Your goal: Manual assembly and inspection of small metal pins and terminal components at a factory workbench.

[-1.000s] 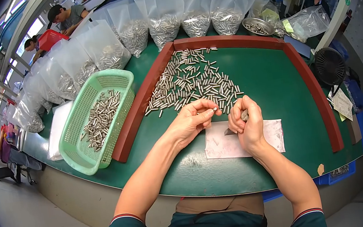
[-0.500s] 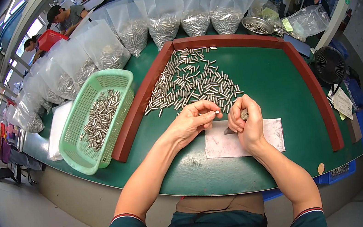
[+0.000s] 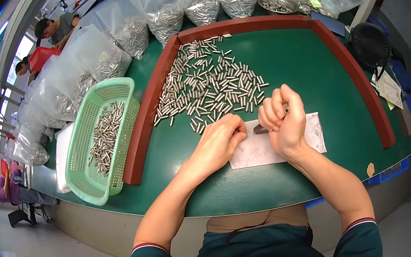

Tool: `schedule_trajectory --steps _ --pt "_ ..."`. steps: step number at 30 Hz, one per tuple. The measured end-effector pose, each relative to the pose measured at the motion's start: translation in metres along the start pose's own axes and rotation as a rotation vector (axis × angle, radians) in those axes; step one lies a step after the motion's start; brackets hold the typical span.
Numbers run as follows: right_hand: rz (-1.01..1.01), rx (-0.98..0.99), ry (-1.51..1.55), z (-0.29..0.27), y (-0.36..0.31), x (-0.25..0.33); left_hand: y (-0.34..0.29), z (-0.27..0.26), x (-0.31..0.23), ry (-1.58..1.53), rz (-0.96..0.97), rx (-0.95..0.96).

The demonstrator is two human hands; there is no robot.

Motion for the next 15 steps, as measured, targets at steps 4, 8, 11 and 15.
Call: schedule_trajectory --steps 4,8,11,15 --pt "-0.01 0.013 0.005 -0.004 0.0 -0.001 0.001 0.007 0.002 0.119 0.111 -0.024" --pt "0.008 -0.014 -0.021 -0.006 -0.001 -0.004 0.001 0.01 0.005 0.149 0.042 -0.046" --pt "0.045 -0.04 -0.006 -0.007 -0.001 -0.006 0.002 0.01 0.005 0.153 0.023 -0.062" --pt "0.088 -0.024 0.032 -0.009 -0.001 -0.01 0.002 0.009 0.004 0.131 -0.04 -0.078"
Point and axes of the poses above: each hand's wrist, its own y-axis towards the middle knuckle, its own z-axis out of the palm, x = y × z, the point moved 3 cm from there along y, towards the middle knuckle, and after that the axes turned 1 degree about -y, right-handed, at the moved point
